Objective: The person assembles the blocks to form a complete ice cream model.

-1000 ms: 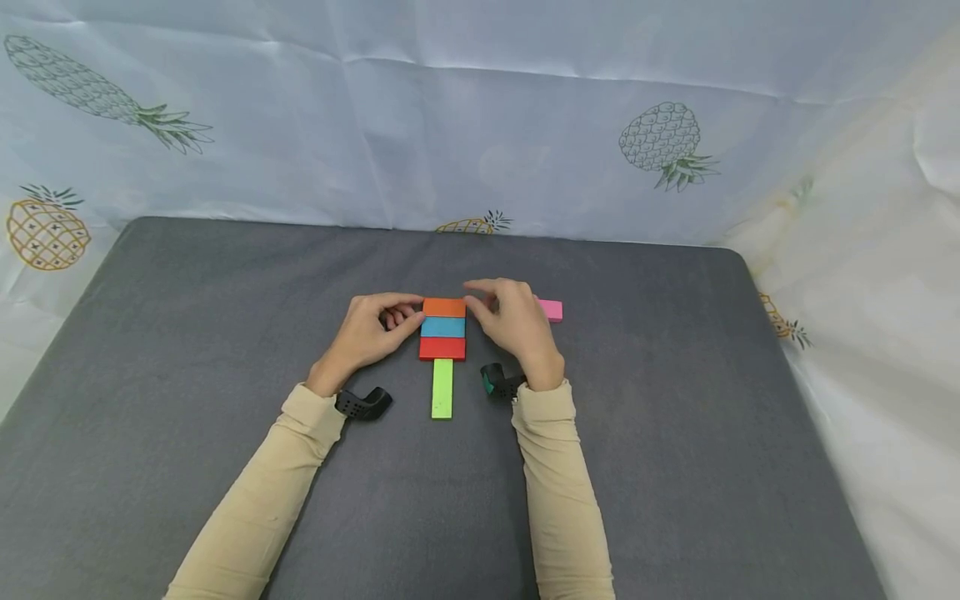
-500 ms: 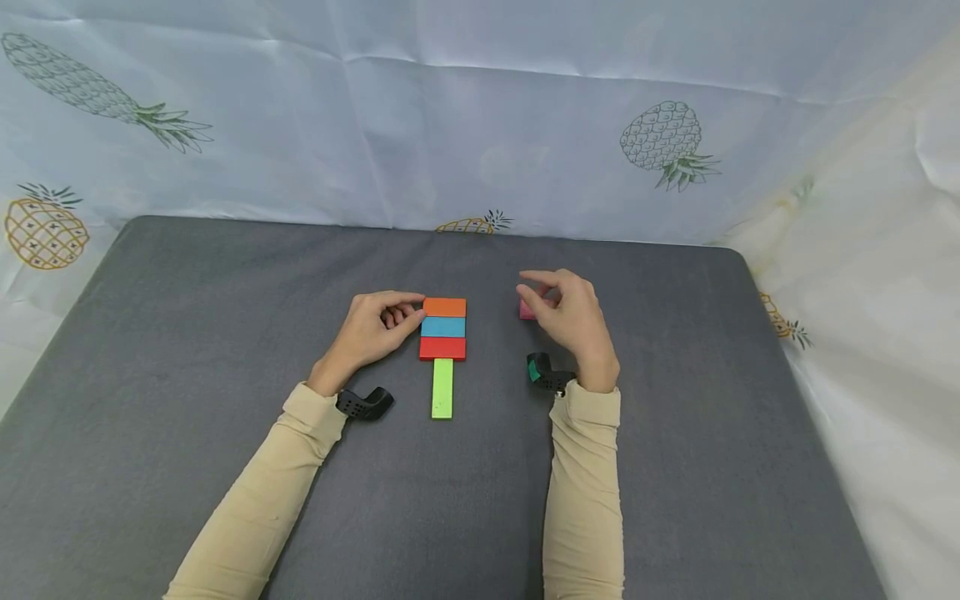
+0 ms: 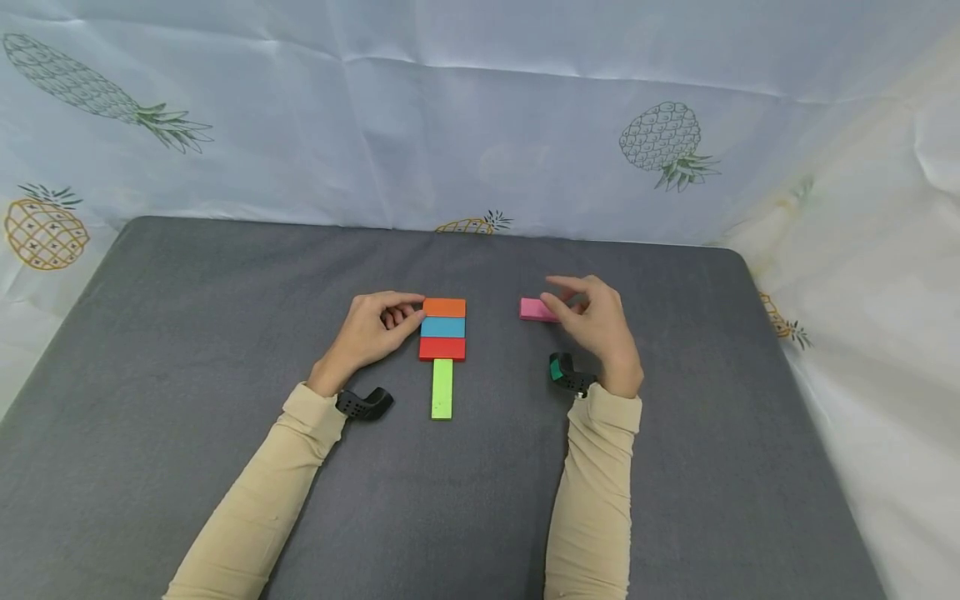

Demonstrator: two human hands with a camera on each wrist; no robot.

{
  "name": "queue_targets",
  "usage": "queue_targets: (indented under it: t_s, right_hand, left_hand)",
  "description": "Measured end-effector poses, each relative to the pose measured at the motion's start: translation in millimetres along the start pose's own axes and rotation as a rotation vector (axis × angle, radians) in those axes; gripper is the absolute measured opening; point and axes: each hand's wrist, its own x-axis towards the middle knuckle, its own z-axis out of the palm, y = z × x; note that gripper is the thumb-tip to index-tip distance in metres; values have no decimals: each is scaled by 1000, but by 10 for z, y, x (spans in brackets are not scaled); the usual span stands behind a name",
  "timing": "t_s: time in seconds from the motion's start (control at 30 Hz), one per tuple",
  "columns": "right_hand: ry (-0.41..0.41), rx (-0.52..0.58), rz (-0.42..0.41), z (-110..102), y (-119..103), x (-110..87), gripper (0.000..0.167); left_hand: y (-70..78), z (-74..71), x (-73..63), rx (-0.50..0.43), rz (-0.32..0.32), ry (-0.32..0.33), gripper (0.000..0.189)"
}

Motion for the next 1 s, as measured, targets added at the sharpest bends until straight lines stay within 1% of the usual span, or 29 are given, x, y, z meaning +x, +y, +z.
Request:
queue_targets:
  t_s: [0.13,0.43,0.6,0.67,0.8,1.0]
  right_hand:
    - [-21,-11,-4,-30,47,-23,37]
    - [-103,-26,24,-53,112,-37,40]
    - [-134,-12,39,-22,148,-35,44]
    - [-155,-7,32,0,163,-30,46]
    - [-193,-23,39,47,177,-11,49]
    - [-193,-66,95,95,148,14,47]
  left_hand:
    - [2,1,0,-1,1,0,20]
    - [4,-3,2,4,-5,-3,21]
    - [0,-1,3,3,-6,-5,20]
    - [-3,0,0,2,-3,-4,20]
    - [-7,1,-3,1,-1,-2,20]
    - [3,-5,1,2,-4,-2,20]
